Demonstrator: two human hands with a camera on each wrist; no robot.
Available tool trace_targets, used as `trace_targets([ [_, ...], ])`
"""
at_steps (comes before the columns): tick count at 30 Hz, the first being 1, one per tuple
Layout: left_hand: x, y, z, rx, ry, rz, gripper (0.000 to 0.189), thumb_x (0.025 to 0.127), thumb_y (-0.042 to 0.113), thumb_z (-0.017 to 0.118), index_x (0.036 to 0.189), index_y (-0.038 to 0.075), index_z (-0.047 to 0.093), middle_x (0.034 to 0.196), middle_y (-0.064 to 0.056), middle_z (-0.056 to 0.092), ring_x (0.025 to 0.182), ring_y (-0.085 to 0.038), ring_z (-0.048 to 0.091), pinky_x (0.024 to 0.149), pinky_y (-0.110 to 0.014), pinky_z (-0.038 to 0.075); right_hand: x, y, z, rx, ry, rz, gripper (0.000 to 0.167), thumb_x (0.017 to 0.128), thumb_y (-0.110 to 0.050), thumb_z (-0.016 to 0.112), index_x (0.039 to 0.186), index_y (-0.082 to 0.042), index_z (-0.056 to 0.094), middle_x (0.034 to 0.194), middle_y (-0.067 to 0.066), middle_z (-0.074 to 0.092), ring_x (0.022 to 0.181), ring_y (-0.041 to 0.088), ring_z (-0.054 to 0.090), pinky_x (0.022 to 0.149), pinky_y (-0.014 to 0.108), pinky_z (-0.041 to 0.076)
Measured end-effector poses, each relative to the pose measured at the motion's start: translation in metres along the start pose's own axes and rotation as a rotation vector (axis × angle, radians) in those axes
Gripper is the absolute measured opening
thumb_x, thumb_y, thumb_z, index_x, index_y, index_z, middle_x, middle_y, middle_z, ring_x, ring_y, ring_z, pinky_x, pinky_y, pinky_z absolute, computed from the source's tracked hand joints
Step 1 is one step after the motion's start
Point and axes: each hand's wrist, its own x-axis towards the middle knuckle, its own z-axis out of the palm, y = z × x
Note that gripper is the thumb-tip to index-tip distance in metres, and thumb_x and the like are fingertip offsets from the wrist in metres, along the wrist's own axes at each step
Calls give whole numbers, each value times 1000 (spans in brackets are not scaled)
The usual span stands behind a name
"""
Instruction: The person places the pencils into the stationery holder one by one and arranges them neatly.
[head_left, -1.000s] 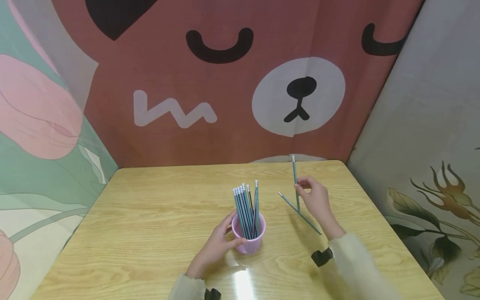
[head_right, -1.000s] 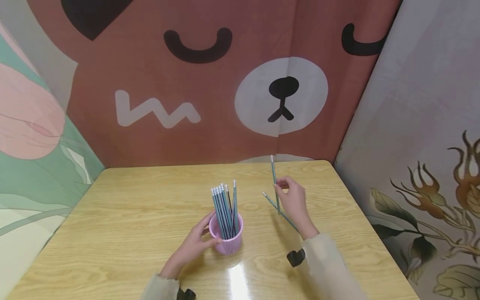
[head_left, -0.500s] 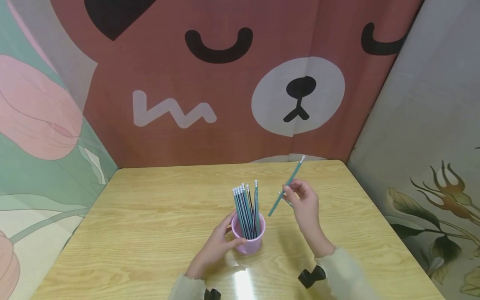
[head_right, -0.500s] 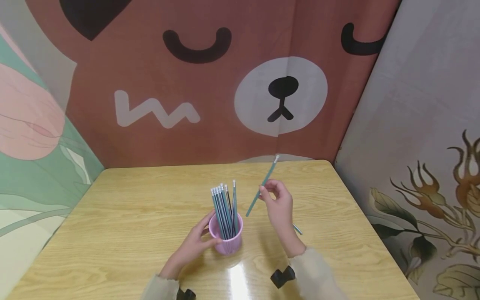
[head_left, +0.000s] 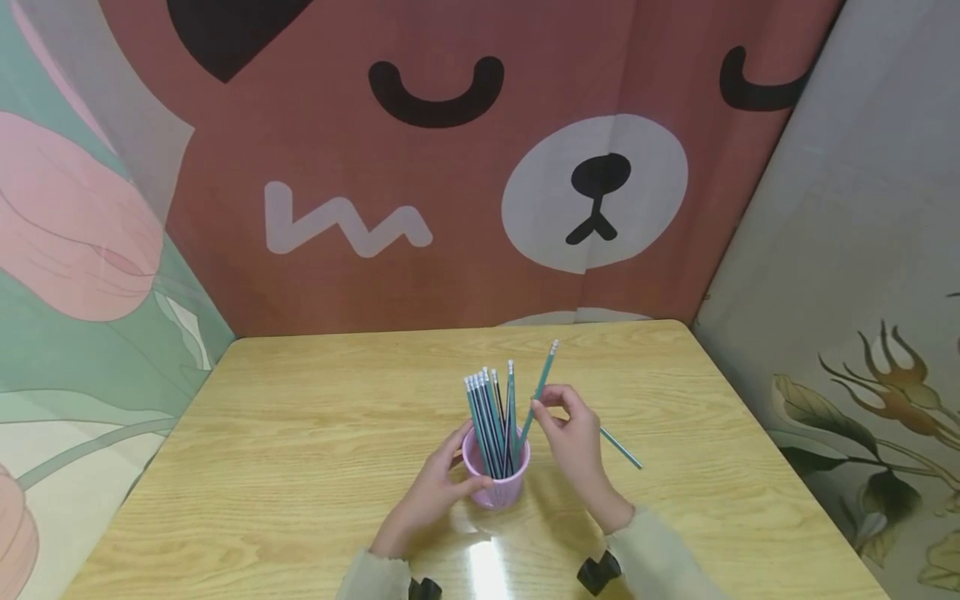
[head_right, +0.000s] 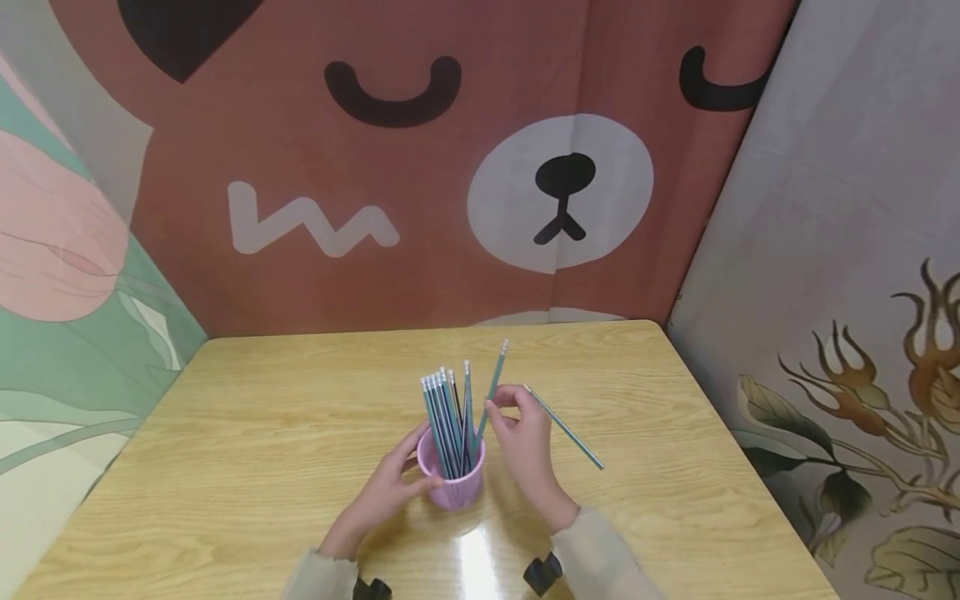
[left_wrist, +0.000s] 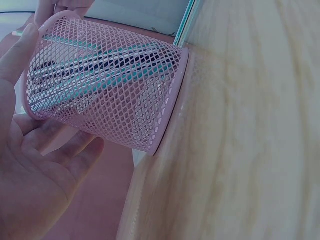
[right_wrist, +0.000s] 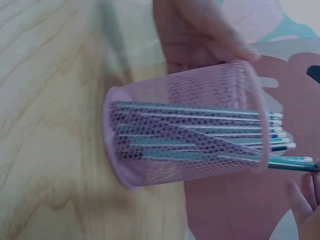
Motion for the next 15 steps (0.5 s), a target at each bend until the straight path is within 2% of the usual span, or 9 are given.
trace_targets([
  [5,0,0,0,3,1,1,85,84,25,73,154,20,25,157,-11,33,140,-39,38,113,-60,36,-5,6,6,-123,-32,-51,15,85,1,69,99,2,64,92,14,69,88,23,67,71,18,60],
  [10,1,0,0,-6,0,-6,86,83,27,74,154,21,25,157,-11,33,140,-38,38,112,-60,36,-9,14,10,-195,-96,3,17,84,-2,70,100,-1,65,93,10,70,89,23,67,71,19,61],
  [15,0,1,0,-6,-2,-3,85,84,22,73,154,24,25,157,-9,32,140,-37,37,113,-60,36,-14,17,13,-227,-171,30,17,84,-3,70,100,-3,65,95,9,70,91,22,68,72,18,61],
])
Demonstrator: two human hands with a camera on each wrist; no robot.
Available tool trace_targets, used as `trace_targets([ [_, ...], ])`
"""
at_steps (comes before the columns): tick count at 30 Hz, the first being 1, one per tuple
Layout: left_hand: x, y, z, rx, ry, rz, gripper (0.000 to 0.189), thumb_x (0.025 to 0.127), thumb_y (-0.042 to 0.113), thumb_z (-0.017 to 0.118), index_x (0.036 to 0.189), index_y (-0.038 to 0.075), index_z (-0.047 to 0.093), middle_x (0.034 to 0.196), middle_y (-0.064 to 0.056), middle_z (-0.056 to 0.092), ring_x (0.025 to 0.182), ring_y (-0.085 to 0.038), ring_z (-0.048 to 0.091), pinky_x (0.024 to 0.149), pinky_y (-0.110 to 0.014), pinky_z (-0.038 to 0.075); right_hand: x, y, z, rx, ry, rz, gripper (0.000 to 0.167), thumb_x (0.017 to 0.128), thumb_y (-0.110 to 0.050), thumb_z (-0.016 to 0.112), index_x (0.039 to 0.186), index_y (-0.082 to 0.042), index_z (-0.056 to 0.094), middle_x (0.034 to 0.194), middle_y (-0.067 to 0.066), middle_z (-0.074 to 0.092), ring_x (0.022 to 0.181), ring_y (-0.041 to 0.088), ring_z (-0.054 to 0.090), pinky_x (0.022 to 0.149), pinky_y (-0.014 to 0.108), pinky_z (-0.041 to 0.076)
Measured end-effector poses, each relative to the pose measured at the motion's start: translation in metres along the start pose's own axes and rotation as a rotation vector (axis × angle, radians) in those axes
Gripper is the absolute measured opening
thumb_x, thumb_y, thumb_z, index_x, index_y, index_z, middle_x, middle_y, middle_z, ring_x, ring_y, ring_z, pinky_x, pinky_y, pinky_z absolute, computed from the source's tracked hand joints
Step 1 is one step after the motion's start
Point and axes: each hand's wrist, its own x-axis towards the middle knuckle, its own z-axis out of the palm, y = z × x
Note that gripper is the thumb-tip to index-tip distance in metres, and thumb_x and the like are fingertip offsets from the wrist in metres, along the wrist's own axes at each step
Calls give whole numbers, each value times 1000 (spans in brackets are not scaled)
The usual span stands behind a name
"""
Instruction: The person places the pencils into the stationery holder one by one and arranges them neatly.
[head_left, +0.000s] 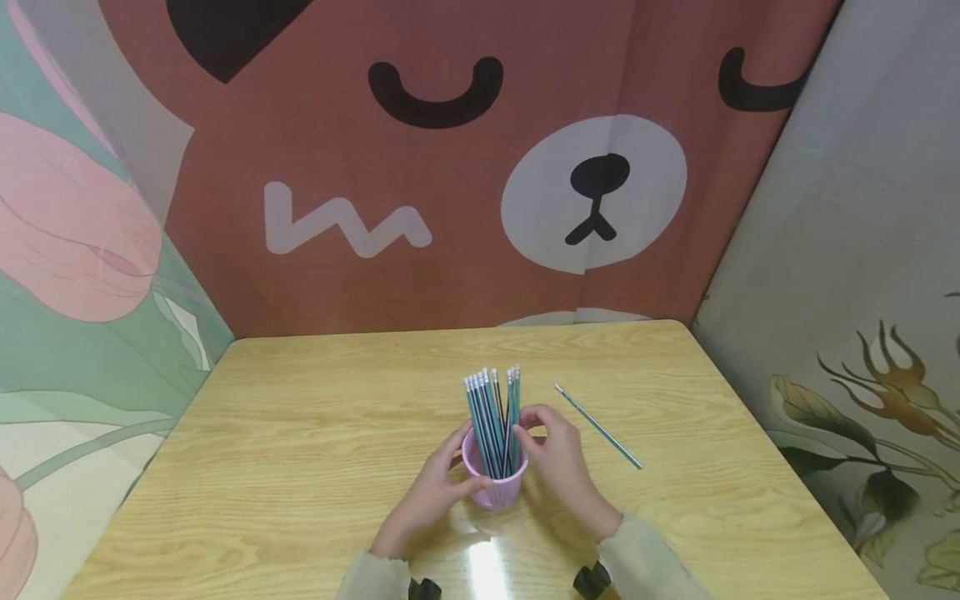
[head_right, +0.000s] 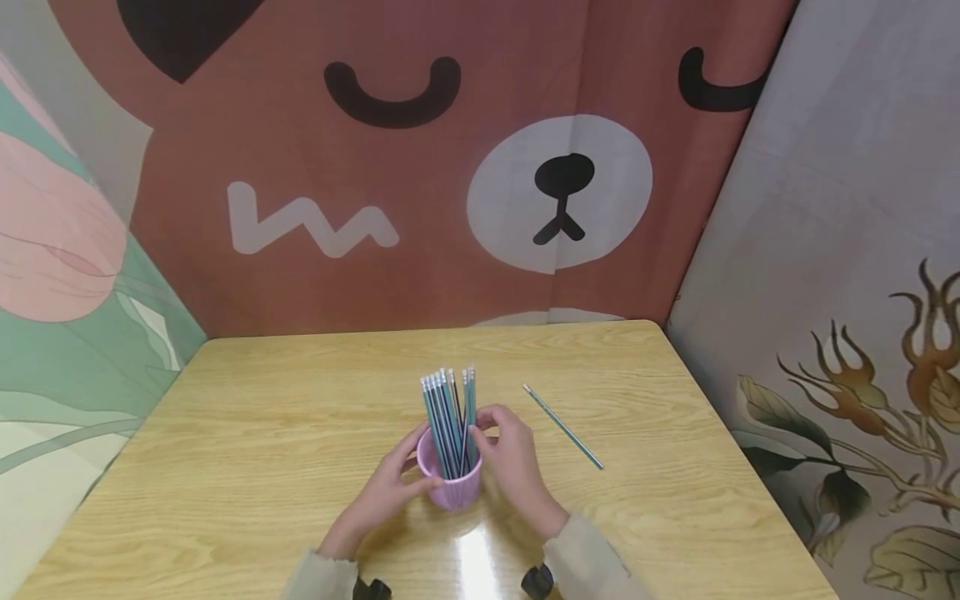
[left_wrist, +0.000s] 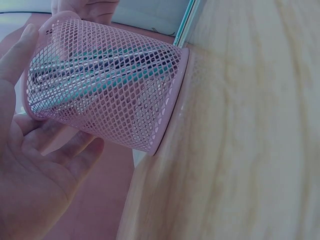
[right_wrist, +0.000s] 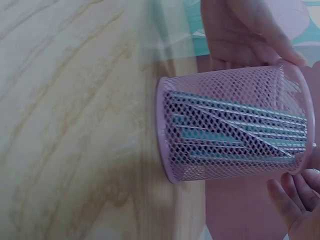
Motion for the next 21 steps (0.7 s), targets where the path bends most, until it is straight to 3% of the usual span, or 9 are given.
trace_targets([
  [13,0,-1,0,14,4,12,87,81,34,74,153,26,26,157,-6,33,141,-33,38,113,-57,36,-3,-3,1,-11,-28,28,16,82,-1,72,97,-3,66,96,10,70,93,24,67,71,16,60],
  [21,1,-4,0,3,9,23,85,82,28,75,153,21,28,156,-9,35,140,-35,39,113,-59,36,5,2,-11,-59,0,23,14,86,-8,70,99,-5,67,95,7,71,92,21,67,71,19,61],
])
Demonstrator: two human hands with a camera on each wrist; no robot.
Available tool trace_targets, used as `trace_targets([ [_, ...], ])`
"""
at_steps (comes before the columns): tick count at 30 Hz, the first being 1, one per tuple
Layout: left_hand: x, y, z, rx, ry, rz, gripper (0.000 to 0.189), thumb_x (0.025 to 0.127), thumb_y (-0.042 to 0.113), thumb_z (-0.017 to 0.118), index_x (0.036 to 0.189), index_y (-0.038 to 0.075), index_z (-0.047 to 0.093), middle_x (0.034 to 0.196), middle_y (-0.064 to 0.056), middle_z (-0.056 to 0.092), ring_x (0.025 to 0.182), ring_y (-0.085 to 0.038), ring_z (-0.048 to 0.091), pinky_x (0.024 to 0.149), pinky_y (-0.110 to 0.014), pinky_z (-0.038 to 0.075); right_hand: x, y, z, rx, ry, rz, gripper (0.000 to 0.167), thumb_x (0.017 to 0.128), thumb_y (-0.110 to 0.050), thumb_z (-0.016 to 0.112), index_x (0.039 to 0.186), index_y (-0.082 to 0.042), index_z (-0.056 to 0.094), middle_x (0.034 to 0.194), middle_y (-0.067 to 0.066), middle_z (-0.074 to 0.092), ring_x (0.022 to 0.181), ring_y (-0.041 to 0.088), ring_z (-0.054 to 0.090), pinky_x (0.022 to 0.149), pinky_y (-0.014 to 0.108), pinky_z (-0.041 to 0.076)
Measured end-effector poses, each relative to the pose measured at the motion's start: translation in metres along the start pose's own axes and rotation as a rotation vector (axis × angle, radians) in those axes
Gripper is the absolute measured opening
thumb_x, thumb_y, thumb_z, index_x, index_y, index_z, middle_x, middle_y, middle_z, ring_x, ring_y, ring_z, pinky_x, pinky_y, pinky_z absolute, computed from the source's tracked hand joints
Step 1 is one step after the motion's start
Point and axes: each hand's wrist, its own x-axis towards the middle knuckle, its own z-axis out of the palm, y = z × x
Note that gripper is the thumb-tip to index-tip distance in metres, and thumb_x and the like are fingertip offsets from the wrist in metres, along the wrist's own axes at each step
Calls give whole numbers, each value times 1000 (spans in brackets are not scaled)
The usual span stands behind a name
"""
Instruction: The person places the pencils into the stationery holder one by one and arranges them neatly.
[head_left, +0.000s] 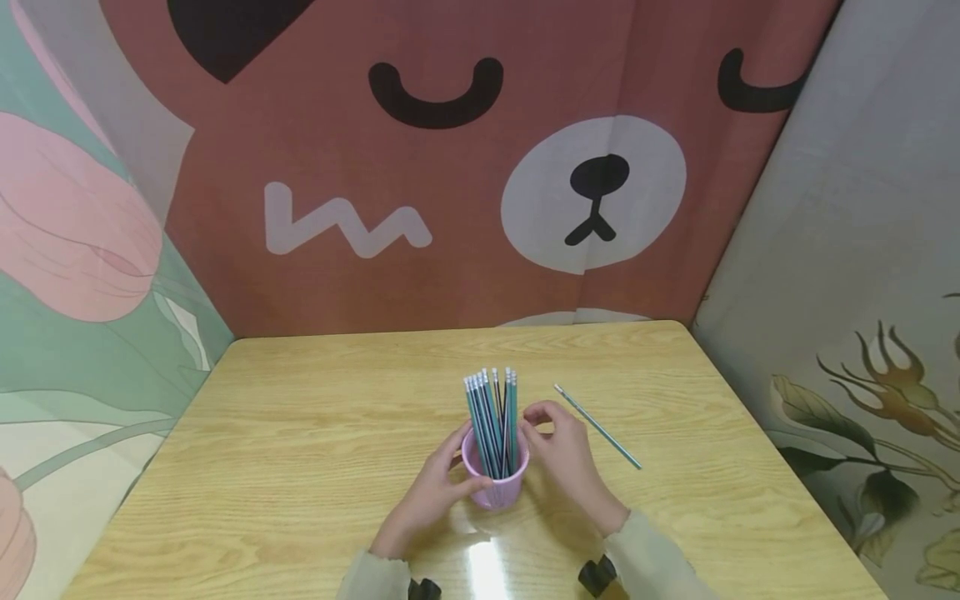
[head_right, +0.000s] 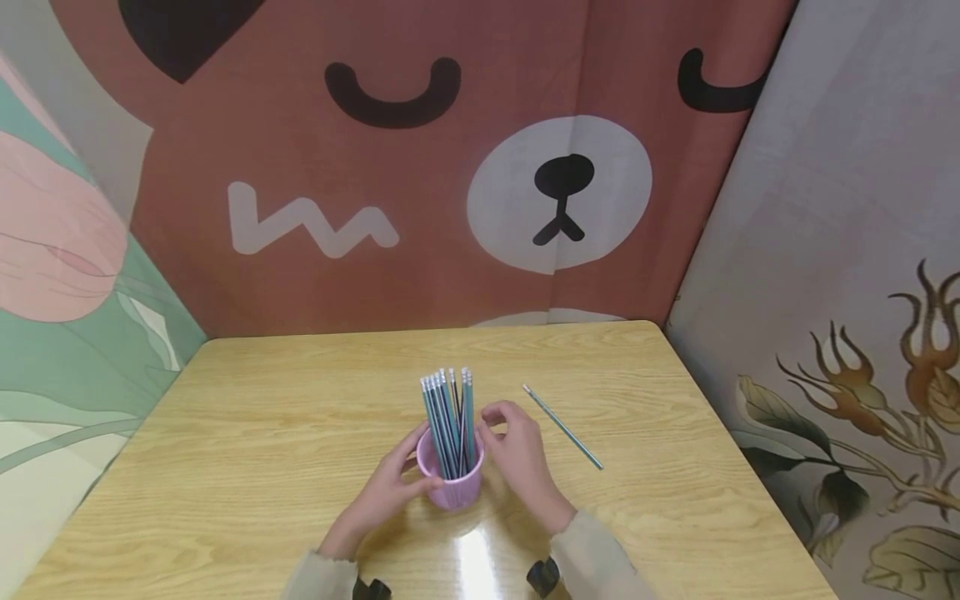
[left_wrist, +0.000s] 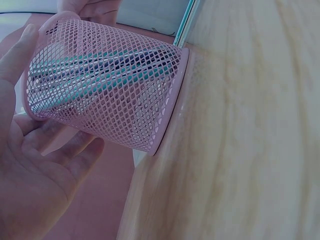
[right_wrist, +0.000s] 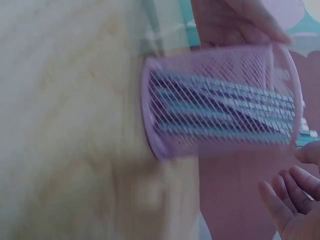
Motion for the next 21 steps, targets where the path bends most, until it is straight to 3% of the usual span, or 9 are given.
trace_targets([
  [3,0,0,0,2,1,-5,86,82,29,75,153,21,28,157,-10,34,140,-36,38,113,-58,36,10,7,-11,-93,12,-12,14,88,-8,68,100,-2,67,96,11,71,92,24,68,72,26,62],
  [6,0,1,0,9,0,-8,87,81,31,75,153,21,27,157,-10,33,140,-36,38,113,-57,37,22,19,-25,-268,-13,-10,16,88,-9,67,101,0,67,97,14,70,89,26,67,73,34,62],
  [12,-1,2,0,9,-7,-11,89,81,34,75,154,22,26,158,-8,32,141,-35,37,113,-57,37,37,46,-53,-591,-173,75,26,85,-7,70,106,6,65,95,20,66,71,23,61,56,32,56],
  [15,-1,2,0,8,-9,-14,89,81,34,75,154,22,25,158,-9,31,141,-35,36,113,-57,37,41,55,-63,-689,-247,125,24,86,-8,69,104,7,64,92,20,66,67,22,60,52,31,55],
  [21,-1,2,0,14,-8,-23,89,80,35,75,154,24,26,158,-7,31,142,-34,36,114,-56,36,47,71,-71,-777,-357,219,7,88,-3,59,83,1,60,71,9,61,60,20,54,46,27,48],
])
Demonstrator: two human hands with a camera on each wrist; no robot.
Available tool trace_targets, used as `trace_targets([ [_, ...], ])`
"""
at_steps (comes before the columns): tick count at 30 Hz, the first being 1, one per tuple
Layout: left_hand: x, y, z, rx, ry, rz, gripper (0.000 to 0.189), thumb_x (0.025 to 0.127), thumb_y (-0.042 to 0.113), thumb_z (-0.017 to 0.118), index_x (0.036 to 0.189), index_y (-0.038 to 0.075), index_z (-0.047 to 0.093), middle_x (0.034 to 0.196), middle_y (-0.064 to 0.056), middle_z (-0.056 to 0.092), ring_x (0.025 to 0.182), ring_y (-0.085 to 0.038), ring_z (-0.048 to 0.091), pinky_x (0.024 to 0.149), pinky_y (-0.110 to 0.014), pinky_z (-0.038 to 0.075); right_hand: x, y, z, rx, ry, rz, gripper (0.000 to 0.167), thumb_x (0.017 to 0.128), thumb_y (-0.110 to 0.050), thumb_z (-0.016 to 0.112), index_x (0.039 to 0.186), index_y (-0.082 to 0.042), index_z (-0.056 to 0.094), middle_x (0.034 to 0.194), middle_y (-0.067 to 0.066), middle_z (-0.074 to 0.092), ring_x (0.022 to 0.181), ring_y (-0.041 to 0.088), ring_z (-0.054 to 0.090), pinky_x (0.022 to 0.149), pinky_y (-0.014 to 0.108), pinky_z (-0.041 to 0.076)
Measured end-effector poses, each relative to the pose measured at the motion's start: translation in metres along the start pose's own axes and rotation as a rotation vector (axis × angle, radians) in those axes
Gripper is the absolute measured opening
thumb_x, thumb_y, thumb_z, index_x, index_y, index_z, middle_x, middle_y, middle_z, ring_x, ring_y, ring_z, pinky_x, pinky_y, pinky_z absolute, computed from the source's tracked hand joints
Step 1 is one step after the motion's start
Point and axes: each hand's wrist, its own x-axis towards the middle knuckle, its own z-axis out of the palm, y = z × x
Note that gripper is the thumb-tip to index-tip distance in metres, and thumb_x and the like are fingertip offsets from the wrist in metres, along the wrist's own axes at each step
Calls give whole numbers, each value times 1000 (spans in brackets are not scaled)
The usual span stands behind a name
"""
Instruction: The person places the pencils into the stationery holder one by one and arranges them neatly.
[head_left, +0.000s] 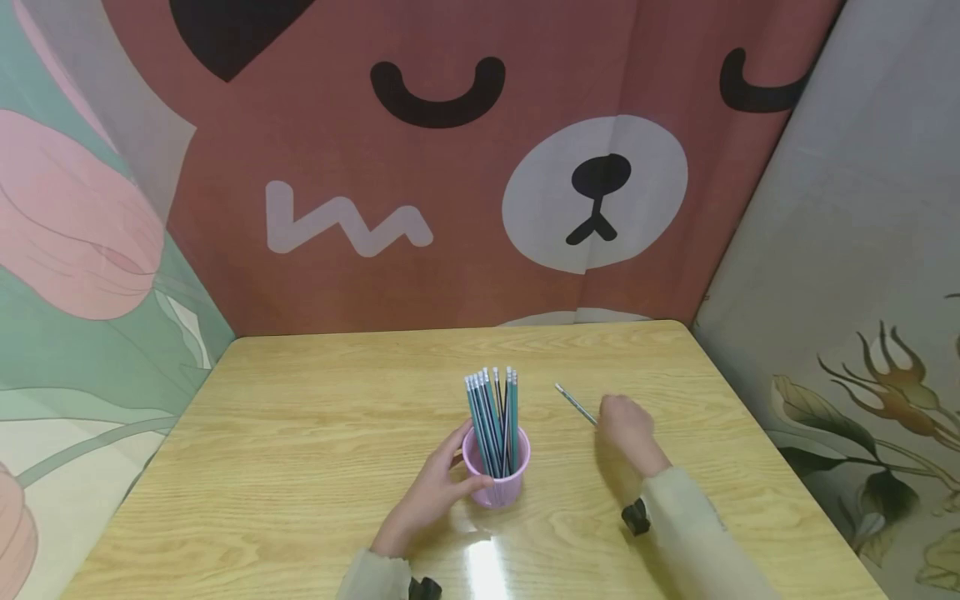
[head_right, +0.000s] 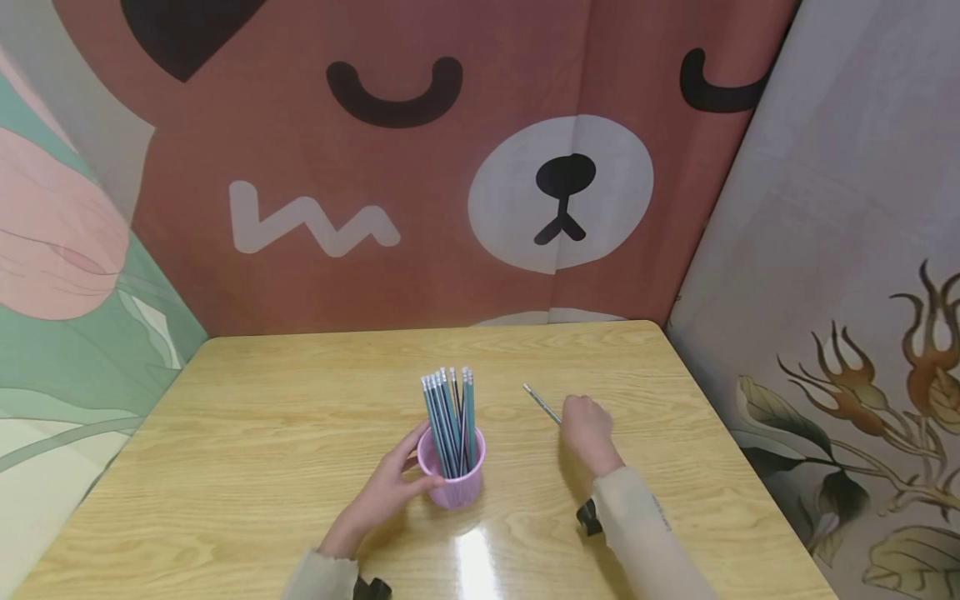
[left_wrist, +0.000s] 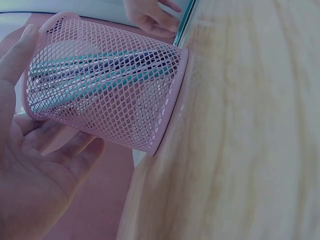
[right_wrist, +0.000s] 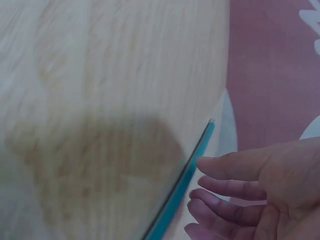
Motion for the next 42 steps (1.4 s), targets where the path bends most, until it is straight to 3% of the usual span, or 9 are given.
trace_targets([
  [5,0,0,0,0,-1,0,89,80,35,75,153,24,26,158,-6,31,142,-34,36,114,-56,36,4,8,6,9,-39,-13,7,88,-5,60,86,1,63,79,10,66,66,21,57,53,32,52],
  [10,0,0,0,-3,1,-2,88,81,35,75,153,24,26,158,-6,31,142,-34,36,114,-56,36,9,13,10,12,-25,-32,12,88,-8,65,94,2,66,90,14,71,74,22,63,61,39,57],
  [16,0,1,0,-3,-5,-10,89,81,35,75,154,24,25,158,-6,31,142,-34,36,114,-56,37,10,16,9,1,-33,-27,8,86,-4,59,85,1,65,79,10,67,67,20,58,53,32,51],
  [21,0,2,0,-10,-7,-3,88,81,35,75,154,23,26,158,-7,31,142,-34,36,114,-56,37,8,16,5,23,-19,-36,8,85,-3,58,86,4,62,74,10,64,62,21,56,49,31,49],
  [27,0,1,0,3,5,3,89,81,36,74,154,22,25,159,-7,30,142,-34,36,114,-55,37,5,13,1,59,12,-53,16,89,-3,59,99,7,66,92,21,70,72,24,63,60,38,58],
  [33,1,-1,0,11,7,11,89,81,36,74,154,22,25,159,-8,30,142,-35,36,113,-55,38,2,7,-3,166,61,-101,15,91,-2,60,102,6,66,96,20,70,77,24,64,68,40,58],
  [37,0,-1,0,13,7,9,89,81,36,74,154,22,25,158,-8,30,142,-35,36,113,-54,38,0,1,-8,300,79,-121,16,92,-3,58,105,6,64,94,17,70,77,21,64,67,34,58],
  [42,1,0,0,10,4,10,89,81,35,74,154,22,26,158,-8,31,142,-35,36,113,-55,38,-3,-12,-19,471,130,-138,19,95,-6,56,109,6,61,99,19,68,85,26,67,69,33,60],
])
